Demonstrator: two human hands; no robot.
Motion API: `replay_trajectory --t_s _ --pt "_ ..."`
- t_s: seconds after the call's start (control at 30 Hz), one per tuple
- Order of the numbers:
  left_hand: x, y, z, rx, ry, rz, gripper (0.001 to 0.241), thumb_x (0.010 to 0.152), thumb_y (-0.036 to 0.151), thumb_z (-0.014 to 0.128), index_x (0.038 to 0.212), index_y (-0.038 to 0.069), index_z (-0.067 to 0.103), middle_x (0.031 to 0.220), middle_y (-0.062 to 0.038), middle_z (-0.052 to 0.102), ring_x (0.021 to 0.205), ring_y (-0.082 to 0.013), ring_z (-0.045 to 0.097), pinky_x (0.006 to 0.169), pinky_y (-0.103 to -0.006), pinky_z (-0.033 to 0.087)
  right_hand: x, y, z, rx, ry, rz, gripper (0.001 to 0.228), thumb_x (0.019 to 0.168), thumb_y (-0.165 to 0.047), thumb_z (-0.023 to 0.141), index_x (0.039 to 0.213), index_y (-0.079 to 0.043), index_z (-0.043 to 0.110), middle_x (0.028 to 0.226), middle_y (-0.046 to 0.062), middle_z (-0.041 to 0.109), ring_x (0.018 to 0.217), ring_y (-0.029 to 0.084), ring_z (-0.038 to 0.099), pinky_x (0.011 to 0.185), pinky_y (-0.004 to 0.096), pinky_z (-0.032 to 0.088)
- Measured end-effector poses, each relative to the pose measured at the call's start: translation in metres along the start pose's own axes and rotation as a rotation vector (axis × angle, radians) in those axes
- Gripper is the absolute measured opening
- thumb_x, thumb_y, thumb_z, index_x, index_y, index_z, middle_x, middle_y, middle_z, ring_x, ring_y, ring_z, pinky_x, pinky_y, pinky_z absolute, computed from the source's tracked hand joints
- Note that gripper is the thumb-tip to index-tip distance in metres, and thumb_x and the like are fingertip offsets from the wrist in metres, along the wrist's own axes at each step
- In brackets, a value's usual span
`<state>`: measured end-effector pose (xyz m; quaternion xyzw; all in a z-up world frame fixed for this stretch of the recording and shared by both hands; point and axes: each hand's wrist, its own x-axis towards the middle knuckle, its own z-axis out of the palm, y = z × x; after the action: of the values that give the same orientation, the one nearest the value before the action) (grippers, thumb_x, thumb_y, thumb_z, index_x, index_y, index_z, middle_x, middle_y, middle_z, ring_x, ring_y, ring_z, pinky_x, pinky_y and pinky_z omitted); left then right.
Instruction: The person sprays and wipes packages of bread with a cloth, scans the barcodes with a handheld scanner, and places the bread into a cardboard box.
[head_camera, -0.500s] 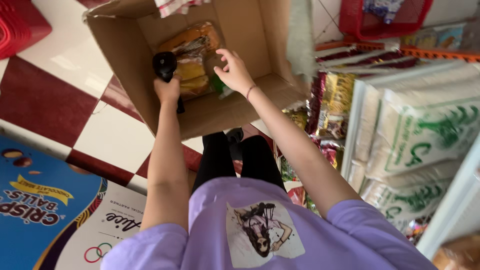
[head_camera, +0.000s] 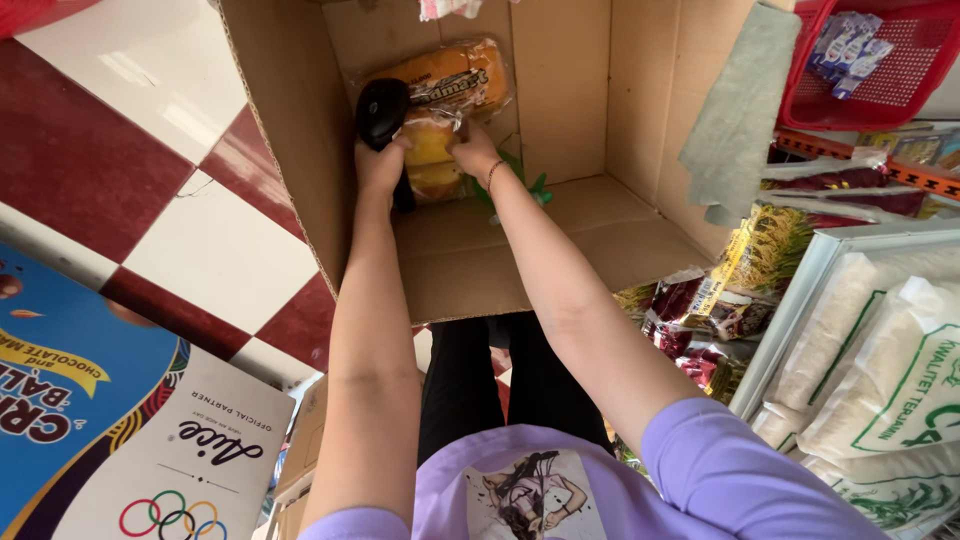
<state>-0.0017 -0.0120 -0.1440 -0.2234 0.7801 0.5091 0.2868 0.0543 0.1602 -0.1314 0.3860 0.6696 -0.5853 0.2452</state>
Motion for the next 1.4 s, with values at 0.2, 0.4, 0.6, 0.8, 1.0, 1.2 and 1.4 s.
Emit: replay_trajectory --t_s 0.2,0.4,0.6,0.8,1.0,1.2,1.4 --pt "-0.006 0.017 0.006 -0.034 0.019 -0.195 0.086 0.066 0.02 0.083 0.139 -0.002 0.044 0.131 -0.017 0.059 0.12 -0.029 0.06 0.102 -0.0365 0.047 -0.004 -0.009 -0.001 0.254 -0.035 0.328 0.065 0.093 -0.035 0.067 0.145 -0.013 0.037 0.137 0.007 0.049 0.123 0.026 0.05 0.088 0.048 0.056" --pt "-0.093 0.087 -0.007 -0.255 0.017 0.081 0.082 0.069 0.009 0.081 0.136 -0.003 0.034 0.119 -0.017 0.057 0.112 -0.0274 0.062 0.104 -0.0389 0.046 -0.054 -0.047 -0.018 0.654 0.318 0.261 0.066 0.089 -0.057 0.064 0.12 0.001 0.064 0.118 0.014 0.065 0.114 0.03 0.063 0.09 0.05 0.057" --pt "-0.239 0.178 -0.058 -0.32 -0.239 0.559 0.08 0.075 0.007 0.077 0.141 0.001 0.031 0.133 -0.014 0.046 0.127 -0.0275 0.052 0.11 -0.0405 0.047 -0.148 -0.029 -0.075 1.099 -0.095 0.109 0.028 0.097 -0.022 0.069 0.119 -0.006 0.06 0.117 0.01 0.063 0.105 0.026 0.065 0.087 0.043 0.059" --pt "-0.339 0.235 -0.108 0.13 -0.534 1.058 0.066 0.063 0.006 0.076 0.128 -0.002 0.066 0.139 -0.019 0.039 0.141 -0.0386 0.038 0.127 -0.0454 0.03 -0.267 -0.016 -0.132 1.117 -0.285 0.214 0.049 0.092 -0.015 0.074 0.136 -0.004 0.055 0.124 0.01 0.065 0.103 0.03 0.066 0.094 0.044 0.052" --pt "-0.394 0.274 -0.126 0.058 -0.873 1.016 0.036 0.074 0.011 0.081 0.109 0.008 0.071 0.149 -0.019 0.04 0.14 -0.0313 0.049 0.121 -0.0402 0.042 -0.405 -0.068 -0.174 1.102 -0.372 -0.382 0.084 0.078 -0.003 0.084 0.151 0.007 0.043 0.14 0.023 0.063 0.125 0.035 0.064 0.106 0.045 0.052" --pt "-0.425 0.315 -0.111 -0.022 -1.085 0.765 0.091 0.074 0.02 0.084 0.149 0.003 0.034 0.132 -0.012 0.056 0.121 -0.0212 0.06 0.11 -0.0335 0.047 -0.473 -0.073 -0.191 1.032 -0.038 -0.6 0.087 0.074 0.008 0.085 0.15 0.002 0.043 0.139 0.014 0.064 0.128 0.024 0.063 0.11 0.04 0.052" --pt "-0.457 0.358 -0.091 0.086 -1.107 1.063 0.074 0.079 0.009 0.084 0.138 0.002 0.039 0.128 -0.011 0.054 0.12 -0.0178 0.058 0.108 -0.0317 0.047 -0.525 -0.043 -0.195 0.784 0.419 -0.784 0.084 0.075 0.016 0.084 0.15 0.003 0.049 0.134 0.009 0.065 0.123 0.017 0.062 0.109 0.038 0.053"
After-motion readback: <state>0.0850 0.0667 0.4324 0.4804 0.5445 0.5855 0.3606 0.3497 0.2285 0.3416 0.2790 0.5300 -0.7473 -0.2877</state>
